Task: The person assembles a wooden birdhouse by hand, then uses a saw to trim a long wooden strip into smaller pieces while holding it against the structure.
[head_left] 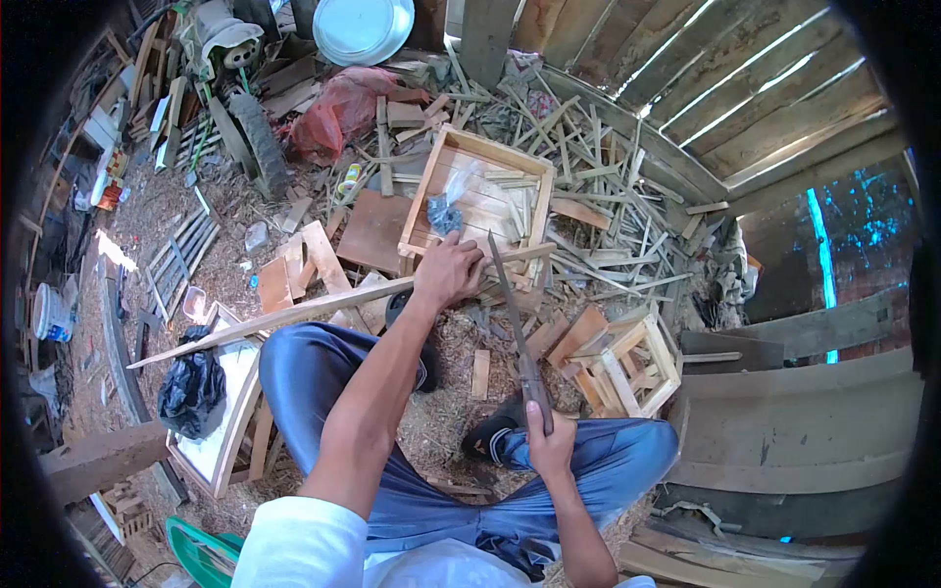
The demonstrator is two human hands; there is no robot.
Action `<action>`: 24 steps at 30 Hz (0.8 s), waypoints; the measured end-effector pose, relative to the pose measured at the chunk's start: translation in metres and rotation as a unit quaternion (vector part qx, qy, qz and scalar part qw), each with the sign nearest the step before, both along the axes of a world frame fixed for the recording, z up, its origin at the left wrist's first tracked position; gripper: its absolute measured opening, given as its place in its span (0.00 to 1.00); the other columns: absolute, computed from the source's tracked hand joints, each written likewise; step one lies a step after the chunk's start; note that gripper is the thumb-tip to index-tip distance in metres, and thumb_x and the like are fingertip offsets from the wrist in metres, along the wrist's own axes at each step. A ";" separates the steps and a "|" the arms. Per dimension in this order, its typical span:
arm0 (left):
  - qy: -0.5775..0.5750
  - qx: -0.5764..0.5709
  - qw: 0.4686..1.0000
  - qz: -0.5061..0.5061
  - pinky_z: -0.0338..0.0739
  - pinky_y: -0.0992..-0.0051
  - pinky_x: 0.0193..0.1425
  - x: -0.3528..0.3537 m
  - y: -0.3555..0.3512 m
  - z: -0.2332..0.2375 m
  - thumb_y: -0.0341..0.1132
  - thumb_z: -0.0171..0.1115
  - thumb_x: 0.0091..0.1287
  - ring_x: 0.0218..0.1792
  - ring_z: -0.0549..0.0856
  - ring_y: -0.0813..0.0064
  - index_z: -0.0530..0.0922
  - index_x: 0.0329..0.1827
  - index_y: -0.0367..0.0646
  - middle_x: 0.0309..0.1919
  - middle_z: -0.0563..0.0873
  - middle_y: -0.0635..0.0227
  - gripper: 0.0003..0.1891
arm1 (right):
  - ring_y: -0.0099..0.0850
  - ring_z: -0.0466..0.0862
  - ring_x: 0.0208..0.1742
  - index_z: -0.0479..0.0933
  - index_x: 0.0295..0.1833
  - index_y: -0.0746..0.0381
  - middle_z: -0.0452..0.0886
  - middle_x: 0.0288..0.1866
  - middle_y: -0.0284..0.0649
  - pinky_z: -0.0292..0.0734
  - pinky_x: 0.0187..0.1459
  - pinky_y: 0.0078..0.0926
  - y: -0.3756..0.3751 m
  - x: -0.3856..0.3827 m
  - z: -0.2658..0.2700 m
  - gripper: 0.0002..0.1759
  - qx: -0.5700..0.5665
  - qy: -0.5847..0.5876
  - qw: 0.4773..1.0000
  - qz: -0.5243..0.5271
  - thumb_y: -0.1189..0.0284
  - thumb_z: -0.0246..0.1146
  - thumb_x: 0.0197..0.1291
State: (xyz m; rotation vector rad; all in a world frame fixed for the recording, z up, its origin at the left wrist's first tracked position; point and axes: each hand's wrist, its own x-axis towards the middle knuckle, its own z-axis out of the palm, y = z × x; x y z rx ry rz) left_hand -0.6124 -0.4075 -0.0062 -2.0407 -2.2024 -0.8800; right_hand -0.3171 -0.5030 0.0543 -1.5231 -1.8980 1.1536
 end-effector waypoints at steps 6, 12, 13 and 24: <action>0.001 -0.006 1.000 0.000 0.73 0.63 0.44 -0.001 -0.001 0.001 0.44 0.56 0.67 0.40 0.78 0.63 0.83 0.31 0.44 0.30 0.83 0.68 0.15 | 0.36 0.71 0.13 0.75 0.23 0.68 0.68 0.13 0.48 0.64 0.21 0.36 0.006 -0.016 0.016 0.23 0.028 -0.001 1.000 -0.002 0.61 0.61 0.64; -0.006 -0.009 1.000 -0.007 0.73 0.64 0.45 -0.002 0.000 0.005 0.44 0.56 0.67 0.40 0.77 0.62 0.83 0.32 0.43 0.32 0.83 0.67 0.15 | 0.39 0.72 0.13 0.76 0.23 0.68 0.68 0.11 0.49 0.64 0.21 0.38 0.047 -0.040 0.003 0.24 0.041 0.022 0.999 -0.018 0.58 0.61 0.64; -0.013 -0.006 1.000 -0.009 0.73 0.65 0.45 -0.003 0.001 0.006 0.44 0.56 0.67 0.39 0.77 0.62 0.83 0.32 0.42 0.32 0.83 0.66 0.15 | 0.40 0.73 0.13 0.76 0.23 0.68 0.68 0.11 0.49 0.64 0.21 0.39 0.055 -0.048 0.000 0.24 0.072 0.014 0.997 0.003 0.58 0.61 0.64; -0.007 -0.009 1.000 -0.004 0.73 0.65 0.42 -0.004 0.003 0.010 0.42 0.58 0.66 0.36 0.76 0.62 0.84 0.30 0.42 0.29 0.81 0.65 0.14 | 0.39 0.73 0.13 0.77 0.24 0.68 0.70 0.12 0.50 0.65 0.20 0.38 0.066 -0.080 0.003 0.24 0.056 0.042 0.997 0.027 0.59 0.60 0.65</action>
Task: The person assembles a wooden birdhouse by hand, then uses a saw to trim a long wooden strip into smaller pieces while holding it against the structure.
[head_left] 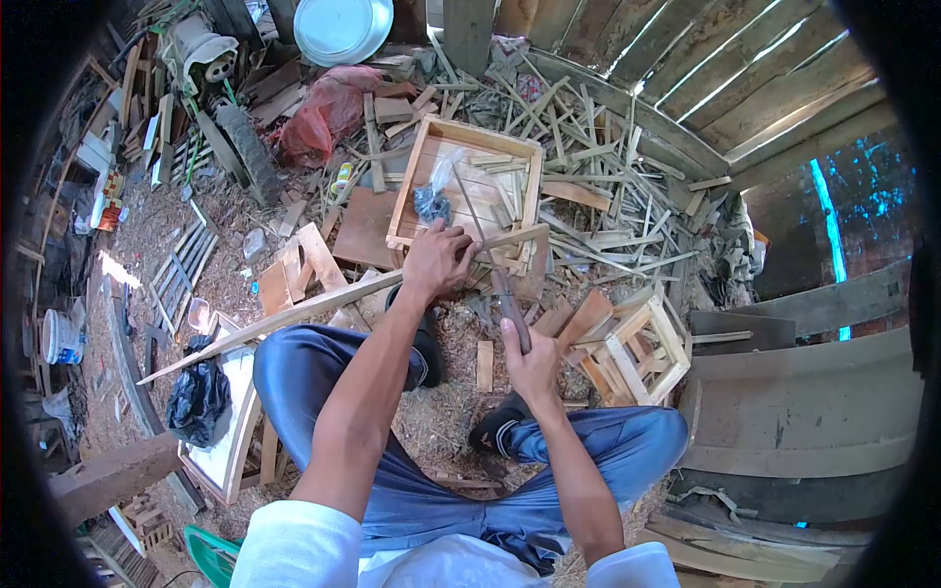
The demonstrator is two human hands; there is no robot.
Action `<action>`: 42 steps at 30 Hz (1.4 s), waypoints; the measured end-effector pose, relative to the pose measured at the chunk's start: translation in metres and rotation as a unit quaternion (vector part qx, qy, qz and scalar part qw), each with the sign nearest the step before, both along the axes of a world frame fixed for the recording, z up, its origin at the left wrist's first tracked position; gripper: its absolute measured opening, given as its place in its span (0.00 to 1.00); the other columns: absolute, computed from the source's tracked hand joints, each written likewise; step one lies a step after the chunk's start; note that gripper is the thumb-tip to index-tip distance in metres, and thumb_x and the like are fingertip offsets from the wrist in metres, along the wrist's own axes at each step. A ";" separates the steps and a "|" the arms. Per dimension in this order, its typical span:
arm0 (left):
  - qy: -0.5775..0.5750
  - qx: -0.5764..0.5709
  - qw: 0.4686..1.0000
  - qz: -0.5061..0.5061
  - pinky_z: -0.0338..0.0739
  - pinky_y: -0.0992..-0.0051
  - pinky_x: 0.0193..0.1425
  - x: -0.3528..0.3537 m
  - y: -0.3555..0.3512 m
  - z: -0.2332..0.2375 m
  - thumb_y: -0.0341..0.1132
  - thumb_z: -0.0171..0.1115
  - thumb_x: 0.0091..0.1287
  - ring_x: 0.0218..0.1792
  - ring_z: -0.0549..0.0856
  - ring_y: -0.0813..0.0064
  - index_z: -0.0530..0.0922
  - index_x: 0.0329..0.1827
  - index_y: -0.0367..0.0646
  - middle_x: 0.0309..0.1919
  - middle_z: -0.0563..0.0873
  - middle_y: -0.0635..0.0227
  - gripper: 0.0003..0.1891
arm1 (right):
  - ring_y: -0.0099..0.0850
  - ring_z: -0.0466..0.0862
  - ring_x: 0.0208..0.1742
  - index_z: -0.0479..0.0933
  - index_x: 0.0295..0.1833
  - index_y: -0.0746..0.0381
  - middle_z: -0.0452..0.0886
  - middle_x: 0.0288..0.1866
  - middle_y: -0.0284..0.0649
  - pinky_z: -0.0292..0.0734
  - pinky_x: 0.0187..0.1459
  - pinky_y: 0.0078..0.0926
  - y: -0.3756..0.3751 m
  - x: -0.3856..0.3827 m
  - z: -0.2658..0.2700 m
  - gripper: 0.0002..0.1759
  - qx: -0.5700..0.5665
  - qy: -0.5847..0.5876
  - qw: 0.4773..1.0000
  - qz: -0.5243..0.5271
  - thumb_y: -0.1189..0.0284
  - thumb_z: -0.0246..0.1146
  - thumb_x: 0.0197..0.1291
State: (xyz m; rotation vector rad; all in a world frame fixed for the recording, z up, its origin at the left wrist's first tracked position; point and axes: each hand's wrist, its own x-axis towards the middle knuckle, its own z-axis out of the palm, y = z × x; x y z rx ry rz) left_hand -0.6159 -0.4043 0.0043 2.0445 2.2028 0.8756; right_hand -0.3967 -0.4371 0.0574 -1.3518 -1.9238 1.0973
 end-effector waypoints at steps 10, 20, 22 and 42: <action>0.001 0.003 1.000 -0.010 0.74 0.66 0.44 -0.002 0.002 -0.003 0.41 0.57 0.66 0.37 0.77 0.62 0.84 0.30 0.42 0.29 0.82 0.67 0.13 | 0.27 0.69 0.14 0.75 0.23 0.67 0.66 0.11 0.42 0.63 0.21 0.35 -0.049 0.049 0.004 0.25 0.033 -0.026 0.999 0.024 0.59 0.59 0.66; -0.002 0.006 1.000 -0.005 0.74 0.65 0.46 0.000 0.001 -0.004 0.41 0.59 0.65 0.39 0.77 0.60 0.84 0.32 0.41 0.31 0.83 0.64 0.13 | 0.50 0.81 0.23 0.79 0.30 0.67 0.75 0.19 0.55 0.70 0.26 0.42 -0.002 -0.005 0.007 0.24 -0.026 -0.035 0.999 0.023 0.55 0.58 0.66; 0.000 0.004 1.000 0.006 0.75 0.65 0.44 -0.001 0.002 -0.006 0.42 0.58 0.65 0.39 0.78 0.61 0.84 0.31 0.43 0.31 0.83 0.66 0.13 | 0.46 0.81 0.21 0.78 0.29 0.67 0.75 0.18 0.54 0.70 0.26 0.41 -0.026 0.028 0.002 0.23 -0.002 -0.078 0.996 0.030 0.57 0.59 0.66; 0.002 -0.006 1.000 0.002 0.76 0.65 0.43 0.003 -0.002 -0.001 0.42 0.58 0.65 0.39 0.79 0.61 0.84 0.30 0.44 0.31 0.83 0.68 0.13 | 0.47 0.80 0.20 0.78 0.26 0.67 0.72 0.16 0.53 0.70 0.25 0.39 -0.014 0.012 -0.001 0.24 -0.027 -0.067 0.997 0.007 0.57 0.58 0.66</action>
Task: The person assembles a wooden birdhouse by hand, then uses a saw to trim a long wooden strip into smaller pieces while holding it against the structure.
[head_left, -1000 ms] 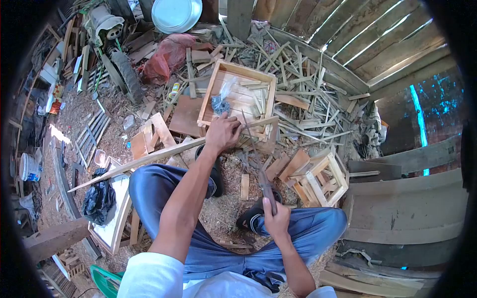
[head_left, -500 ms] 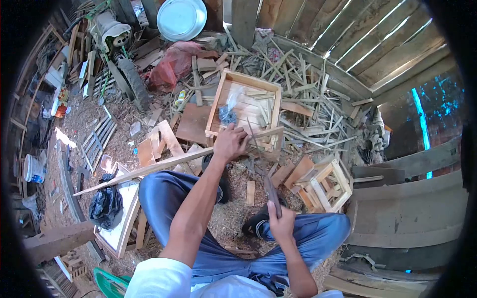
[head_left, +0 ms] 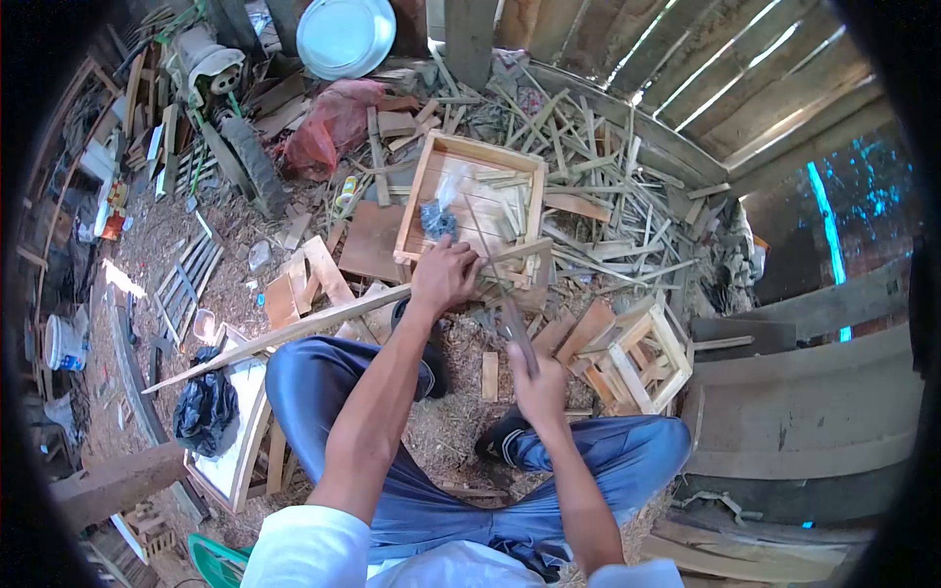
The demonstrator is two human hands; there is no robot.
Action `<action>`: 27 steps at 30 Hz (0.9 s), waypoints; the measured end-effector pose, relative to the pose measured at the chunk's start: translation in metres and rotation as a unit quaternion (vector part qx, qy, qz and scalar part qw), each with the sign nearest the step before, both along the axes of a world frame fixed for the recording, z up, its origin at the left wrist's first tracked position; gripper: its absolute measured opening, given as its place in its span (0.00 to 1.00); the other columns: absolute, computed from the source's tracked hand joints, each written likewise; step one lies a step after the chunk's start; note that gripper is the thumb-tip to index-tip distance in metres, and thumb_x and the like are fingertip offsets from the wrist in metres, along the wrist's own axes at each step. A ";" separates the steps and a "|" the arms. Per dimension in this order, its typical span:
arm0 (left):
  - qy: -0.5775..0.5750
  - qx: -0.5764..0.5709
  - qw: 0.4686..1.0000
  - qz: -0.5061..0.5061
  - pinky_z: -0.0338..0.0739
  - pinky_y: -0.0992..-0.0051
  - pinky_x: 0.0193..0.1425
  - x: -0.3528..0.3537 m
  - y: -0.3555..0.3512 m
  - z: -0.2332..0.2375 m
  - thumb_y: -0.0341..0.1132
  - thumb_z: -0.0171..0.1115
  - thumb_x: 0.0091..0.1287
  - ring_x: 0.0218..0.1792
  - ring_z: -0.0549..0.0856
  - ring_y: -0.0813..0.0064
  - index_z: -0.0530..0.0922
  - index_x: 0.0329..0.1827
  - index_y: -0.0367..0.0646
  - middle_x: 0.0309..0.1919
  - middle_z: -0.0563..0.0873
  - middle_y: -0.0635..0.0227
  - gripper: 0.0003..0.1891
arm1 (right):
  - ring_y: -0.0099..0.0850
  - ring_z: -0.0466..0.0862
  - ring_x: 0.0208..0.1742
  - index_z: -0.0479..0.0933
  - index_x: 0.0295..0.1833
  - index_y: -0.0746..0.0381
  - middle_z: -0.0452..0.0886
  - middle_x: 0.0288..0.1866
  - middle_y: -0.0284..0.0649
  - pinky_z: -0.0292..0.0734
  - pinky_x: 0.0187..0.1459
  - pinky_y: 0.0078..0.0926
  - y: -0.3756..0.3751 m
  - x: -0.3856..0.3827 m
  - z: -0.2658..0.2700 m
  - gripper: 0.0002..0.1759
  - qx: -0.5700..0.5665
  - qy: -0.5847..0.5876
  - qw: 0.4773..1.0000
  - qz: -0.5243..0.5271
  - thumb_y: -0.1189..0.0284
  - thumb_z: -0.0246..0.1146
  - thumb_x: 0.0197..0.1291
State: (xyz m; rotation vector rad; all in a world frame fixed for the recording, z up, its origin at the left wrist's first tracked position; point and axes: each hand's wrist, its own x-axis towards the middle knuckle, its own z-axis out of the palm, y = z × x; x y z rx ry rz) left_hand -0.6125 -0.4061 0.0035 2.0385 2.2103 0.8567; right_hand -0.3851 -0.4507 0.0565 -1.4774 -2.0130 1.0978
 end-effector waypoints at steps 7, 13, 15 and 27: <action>-0.011 0.007 1.000 -0.012 0.74 0.63 0.41 -0.004 0.005 -0.001 0.41 0.58 0.65 0.37 0.77 0.61 0.83 0.30 0.43 0.29 0.82 0.65 0.13 | 0.48 0.80 0.19 0.78 0.24 0.67 0.72 0.15 0.53 0.70 0.24 0.40 -0.039 0.035 -0.004 0.24 0.084 0.075 0.994 -0.007 0.57 0.61 0.64; 0.007 0.002 1.000 -0.029 0.73 0.62 0.41 -0.002 0.002 -0.002 0.39 0.58 0.65 0.37 0.77 0.58 0.83 0.32 0.41 0.30 0.82 0.63 0.11 | 0.51 0.81 0.25 0.80 0.29 0.66 0.76 0.19 0.53 0.73 0.28 0.40 0.015 -0.015 -0.004 0.22 0.022 0.037 0.999 -0.003 0.57 0.60 0.65; -0.001 0.042 0.998 -0.050 0.73 0.62 0.41 -0.004 0.005 -0.004 0.37 0.58 0.65 0.37 0.76 0.57 0.82 0.33 0.40 0.30 0.81 0.62 0.10 | 0.52 0.81 0.26 0.81 0.32 0.66 0.77 0.21 0.53 0.74 0.28 0.41 0.016 -0.017 -0.017 0.21 0.018 0.014 1.000 -0.003 0.57 0.60 0.64; 0.006 0.030 0.999 -0.029 0.74 0.63 0.40 -0.001 0.006 -0.005 0.39 0.58 0.66 0.36 0.77 0.58 0.80 0.29 0.42 0.28 0.81 0.64 0.12 | 0.39 0.79 0.19 0.81 0.38 0.67 0.75 0.18 0.50 0.71 0.26 0.34 0.019 -0.013 -0.029 0.18 0.012 0.036 0.999 0.008 0.60 0.63 0.63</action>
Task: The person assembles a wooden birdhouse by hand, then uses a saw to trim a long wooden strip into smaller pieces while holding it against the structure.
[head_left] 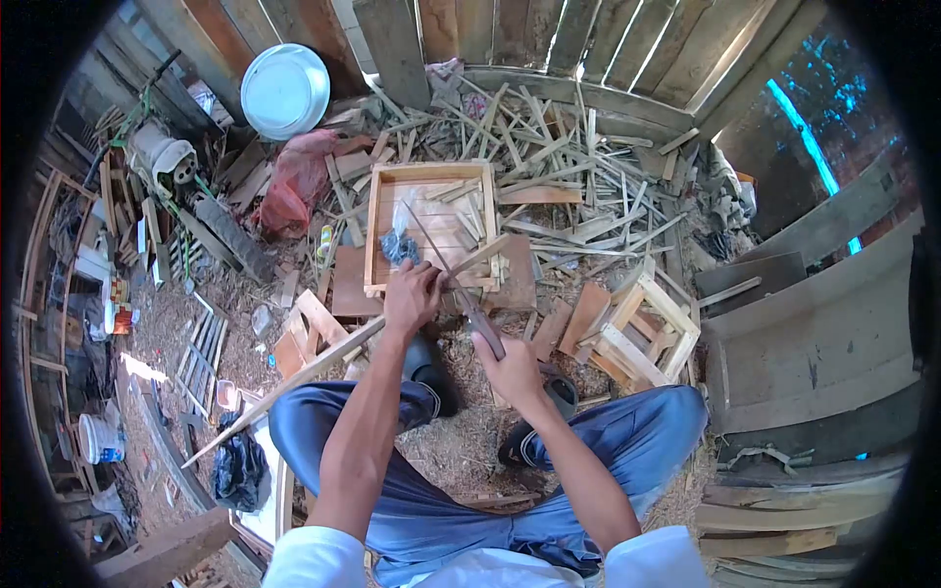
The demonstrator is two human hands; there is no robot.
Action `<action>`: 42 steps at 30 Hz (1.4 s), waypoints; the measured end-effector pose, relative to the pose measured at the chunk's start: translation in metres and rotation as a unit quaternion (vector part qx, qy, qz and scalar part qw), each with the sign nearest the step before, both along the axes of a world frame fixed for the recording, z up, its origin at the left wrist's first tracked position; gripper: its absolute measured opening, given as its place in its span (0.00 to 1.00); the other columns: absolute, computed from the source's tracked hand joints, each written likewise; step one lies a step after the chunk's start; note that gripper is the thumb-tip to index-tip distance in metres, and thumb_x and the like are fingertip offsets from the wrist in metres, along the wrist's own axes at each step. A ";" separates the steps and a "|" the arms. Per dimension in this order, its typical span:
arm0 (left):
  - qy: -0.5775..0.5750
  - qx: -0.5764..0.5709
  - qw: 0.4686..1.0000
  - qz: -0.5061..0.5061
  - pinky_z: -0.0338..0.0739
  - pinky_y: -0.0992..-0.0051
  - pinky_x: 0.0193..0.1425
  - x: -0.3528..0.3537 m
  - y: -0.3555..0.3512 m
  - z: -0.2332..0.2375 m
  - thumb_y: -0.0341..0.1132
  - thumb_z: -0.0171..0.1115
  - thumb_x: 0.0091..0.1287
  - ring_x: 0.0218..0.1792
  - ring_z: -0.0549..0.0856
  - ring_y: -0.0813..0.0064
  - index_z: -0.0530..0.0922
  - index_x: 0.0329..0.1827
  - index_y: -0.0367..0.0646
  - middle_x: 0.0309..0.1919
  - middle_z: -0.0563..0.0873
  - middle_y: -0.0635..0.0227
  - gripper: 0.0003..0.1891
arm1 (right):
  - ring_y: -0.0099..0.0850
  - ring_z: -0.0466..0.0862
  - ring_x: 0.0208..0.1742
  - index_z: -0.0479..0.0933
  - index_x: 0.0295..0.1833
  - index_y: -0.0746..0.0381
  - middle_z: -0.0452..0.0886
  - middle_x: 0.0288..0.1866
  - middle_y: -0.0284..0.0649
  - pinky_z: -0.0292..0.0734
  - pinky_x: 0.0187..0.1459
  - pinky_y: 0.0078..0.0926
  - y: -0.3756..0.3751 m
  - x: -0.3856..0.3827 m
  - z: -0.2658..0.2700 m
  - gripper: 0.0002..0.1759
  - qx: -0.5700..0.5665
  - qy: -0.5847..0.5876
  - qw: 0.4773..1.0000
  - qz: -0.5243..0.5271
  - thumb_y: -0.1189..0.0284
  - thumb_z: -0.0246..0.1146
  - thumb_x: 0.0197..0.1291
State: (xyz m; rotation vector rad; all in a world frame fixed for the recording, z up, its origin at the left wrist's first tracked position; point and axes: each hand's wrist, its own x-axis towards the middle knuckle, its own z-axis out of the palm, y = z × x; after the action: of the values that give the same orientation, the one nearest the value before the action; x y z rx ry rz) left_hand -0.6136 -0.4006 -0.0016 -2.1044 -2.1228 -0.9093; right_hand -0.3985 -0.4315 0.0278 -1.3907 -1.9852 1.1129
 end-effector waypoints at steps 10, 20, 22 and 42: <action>0.006 -0.012 1.000 -0.003 0.73 0.63 0.41 0.001 -0.003 0.002 0.39 0.59 0.65 0.36 0.77 0.59 0.81 0.28 0.41 0.29 0.81 0.64 0.12 | 0.31 0.78 0.18 0.80 0.30 0.67 0.73 0.15 0.44 0.71 0.25 0.34 -0.011 0.004 0.018 0.21 -0.020 0.019 1.000 -0.012 0.59 0.61 0.65; -0.016 -0.034 0.999 0.014 0.74 0.63 0.41 0.002 -0.005 -0.002 0.38 0.60 0.63 0.37 0.78 0.58 0.82 0.30 0.42 0.30 0.83 0.64 0.09 | 0.46 0.84 0.23 0.81 0.31 0.66 0.76 0.19 0.52 0.74 0.26 0.40 -0.042 0.035 0.033 0.23 -0.010 0.015 0.999 -0.028 0.55 0.60 0.64; -0.030 -0.006 1.000 0.002 0.74 0.63 0.41 0.000 -0.003 0.001 0.38 0.60 0.63 0.37 0.78 0.59 0.82 0.30 0.43 0.30 0.83 0.65 0.09 | 0.46 0.82 0.21 0.79 0.28 0.67 0.75 0.18 0.53 0.72 0.25 0.40 -0.017 0.012 0.018 0.25 -0.009 0.001 1.000 -0.027 0.54 0.60 0.64; -0.034 0.008 0.999 0.001 0.73 0.62 0.43 -0.006 -0.001 -0.010 0.39 0.61 0.64 0.36 0.77 0.58 0.83 0.31 0.41 0.28 0.81 0.62 0.11 | 0.43 0.79 0.18 0.79 0.29 0.68 0.72 0.16 0.51 0.69 0.24 0.36 -0.042 0.040 0.029 0.21 0.021 -0.004 1.000 -0.009 0.61 0.60 0.66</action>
State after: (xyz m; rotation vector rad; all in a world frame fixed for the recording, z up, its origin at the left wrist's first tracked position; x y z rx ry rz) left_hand -0.6195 -0.4016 -0.0118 -2.0919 -2.1411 -1.0093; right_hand -0.3584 -0.4730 0.0566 -1.3905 -1.9866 1.0544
